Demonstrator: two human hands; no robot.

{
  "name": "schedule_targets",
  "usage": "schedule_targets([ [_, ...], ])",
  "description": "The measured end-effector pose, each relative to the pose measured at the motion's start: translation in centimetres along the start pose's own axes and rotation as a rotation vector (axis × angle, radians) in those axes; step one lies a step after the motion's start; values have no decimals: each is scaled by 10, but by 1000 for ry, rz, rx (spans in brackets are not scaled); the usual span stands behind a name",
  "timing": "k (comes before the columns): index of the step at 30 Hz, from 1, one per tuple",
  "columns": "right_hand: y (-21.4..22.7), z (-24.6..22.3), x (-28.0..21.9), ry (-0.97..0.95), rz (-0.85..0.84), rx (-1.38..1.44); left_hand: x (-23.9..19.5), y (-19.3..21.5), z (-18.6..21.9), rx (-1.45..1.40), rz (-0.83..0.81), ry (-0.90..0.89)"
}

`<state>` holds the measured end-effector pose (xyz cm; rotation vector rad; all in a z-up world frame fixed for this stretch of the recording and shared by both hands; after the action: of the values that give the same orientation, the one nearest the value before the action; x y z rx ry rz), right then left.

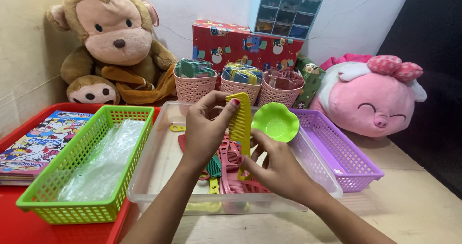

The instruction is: Organizing small plastic toy accessories like combs and scissors into a bowl and tray

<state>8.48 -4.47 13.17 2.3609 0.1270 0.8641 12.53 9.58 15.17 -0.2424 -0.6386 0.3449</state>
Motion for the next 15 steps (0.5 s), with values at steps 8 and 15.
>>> schedule_targets([
  [8, -27, 53, -15, -261, -139, 244, -8, -1, -8, 6, 35, 46],
  [15, -27, 55, -20, -371, -139, 293, -6, 4, -20, -12, 77, 70],
])
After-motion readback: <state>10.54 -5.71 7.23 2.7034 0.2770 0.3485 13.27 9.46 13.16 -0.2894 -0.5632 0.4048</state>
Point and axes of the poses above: each hand's wrist, its own x-axis towards the middle knuckle, its own y-axis out of the back of the hand, z = x × y, the point moved 10 cm from there along x, towards the middle knuckle, and after that the axes turned 13 degrees about z, right-handed, at the moved point
